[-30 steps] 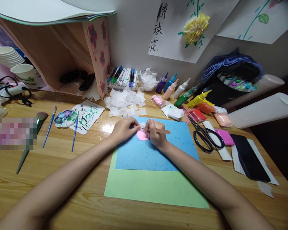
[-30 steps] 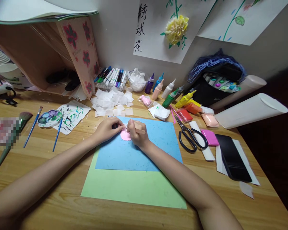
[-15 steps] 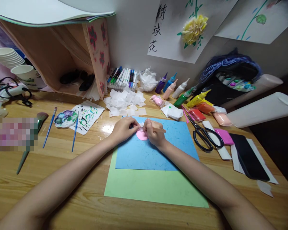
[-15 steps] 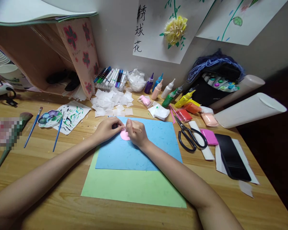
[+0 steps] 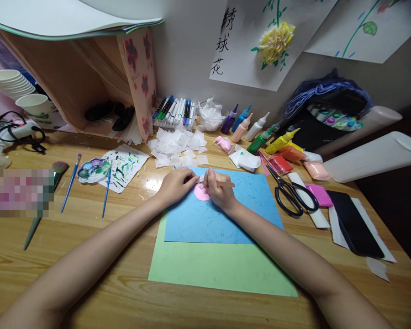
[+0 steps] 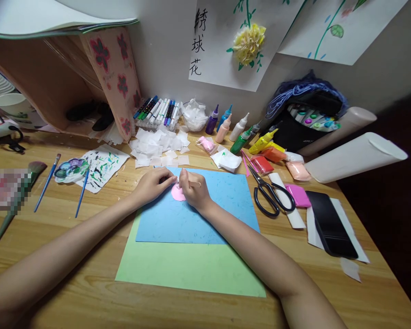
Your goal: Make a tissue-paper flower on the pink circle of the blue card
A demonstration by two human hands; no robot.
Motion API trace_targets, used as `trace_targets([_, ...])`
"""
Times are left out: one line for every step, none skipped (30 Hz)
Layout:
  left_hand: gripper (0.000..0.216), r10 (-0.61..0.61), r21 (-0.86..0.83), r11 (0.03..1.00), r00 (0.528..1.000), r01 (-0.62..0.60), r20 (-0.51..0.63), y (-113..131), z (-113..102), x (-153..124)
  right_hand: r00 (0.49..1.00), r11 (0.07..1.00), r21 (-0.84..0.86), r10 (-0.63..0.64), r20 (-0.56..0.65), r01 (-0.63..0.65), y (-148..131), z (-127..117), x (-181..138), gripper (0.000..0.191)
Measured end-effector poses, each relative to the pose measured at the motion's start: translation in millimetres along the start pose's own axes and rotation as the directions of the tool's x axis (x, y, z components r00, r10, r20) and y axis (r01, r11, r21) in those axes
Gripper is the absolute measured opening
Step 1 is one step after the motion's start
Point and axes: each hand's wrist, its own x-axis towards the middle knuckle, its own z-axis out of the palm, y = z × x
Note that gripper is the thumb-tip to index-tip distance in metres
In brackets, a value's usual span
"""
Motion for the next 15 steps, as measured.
trace_targets([0.026, -0.001, 0.002, 1.000, 1.000, 0.001, -0.002, 0.2, 0.0, 0.0, 1.000, 1.000, -0.002, 0.006, 0.004, -0.006, 0.2, 0.3, 0.3, 0.051])
trace_targets([0.026, -0.002, 0.003, 1.000, 1.000, 0.002, -0.003, 0.4, -0.1, 0.1, 1.000, 1.000, -0.004, 0.008, 0.007, -0.008, 0.4, 0.6, 0.6, 0.051])
trace_targets([0.027, -0.003, 0.004, 1.000, 1.000, 0.003, -0.002, 0.5, -0.1, 0.1, 1.000, 1.000, -0.007, 0.006, 0.008, -0.006, 0.5, 0.7, 0.7, 0.051])
trace_targets([0.027, -0.004, 0.004, 1.000, 1.000, 0.004, -0.002, 0.7, -0.2, 0.1, 1.000, 1.000, -0.007, 0.001, 0.008, -0.001, 0.6, 0.7, 0.6, 0.051])
trace_targets([0.027, -0.006, 0.005, 1.000, 1.000, 0.006, -0.001, 0.7, -0.2, 0.1, 1.000, 1.000, -0.005, -0.008, 0.004, 0.008, 0.5, 0.5, 0.4, 0.051])
trace_targets([0.028, -0.007, 0.006, 1.000, 1.000, 0.007, 0.000, 0.7, -0.3, 0.1, 1.000, 1.000, -0.003, -0.020, -0.003, 0.020, 0.4, 0.2, 0.0, 0.051])
trace_targets([0.028, -0.008, 0.005, 1.000, 1.000, 0.008, 0.002, 0.6, -0.4, 0.2, 0.999, 0.999, -0.002, -0.032, -0.013, 0.032, 0.2, -0.2, -0.4, 0.051])
trace_targets([0.028, -0.009, 0.005, 1.000, 1.000, 0.009, 0.004, 0.5, -0.4, 0.2, 0.999, 0.999, -0.001, -0.042, -0.024, 0.042, -0.1, -0.6, -0.7, 0.050])
trace_targets([0.029, -0.009, 0.004, 1.000, 1.000, 0.009, 0.004, 0.3, -0.5, 0.3, 0.998, 0.999, -0.001, -0.048, -0.031, 0.048, -0.2, -0.9, -0.9, 0.050])
trace_targets([0.029, -0.010, 0.002, 1.000, 1.000, 0.010, 0.003, 0.1, -0.5, 0.4, 0.998, 0.999, -0.002, -0.049, -0.033, 0.049, -0.4, -1.0, -0.9, 0.050])
trace_targets([0.029, -0.009, 0.001, 1.000, 1.000, 0.009, 0.003, 0.0, -0.5, 0.4, 0.999, 0.999, -0.008, -0.045, -0.028, 0.044, -0.4, -1.0, -0.8, 0.050])
trace_targets([0.029, -0.008, 0.000, 1.000, 1.000, 0.008, 0.002, -0.1, -0.5, 0.4, 0.999, 0.999, -0.015, -0.038, -0.019, 0.037, -0.3, -0.7, -0.4, 0.050])
trace_targets([0.030, -0.008, 0.000, 1.000, 1.000, 0.008, 0.001, 0.0, -0.5, 0.4, 1.000, 0.999, -0.022, -0.030, -0.009, 0.030, -0.1, -0.4, 0.0, 0.050])
trace_targets([0.030, -0.007, -0.001, 1.000, 1.000, 0.007, 0.001, 0.2, -0.4, 0.2, 1.000, 0.999, -0.027, -0.023, -0.002, 0.023, 0.1, -0.2, 0.4, 0.050])
trace_targets([0.030, -0.008, -0.005, 1.000, 1.000, 0.008, 0.002, 0.4, -0.4, 0.0, 1.000, 0.999, -0.028, -0.020, 0.002, 0.020, 0.3, 0.0, 0.6, 0.050])
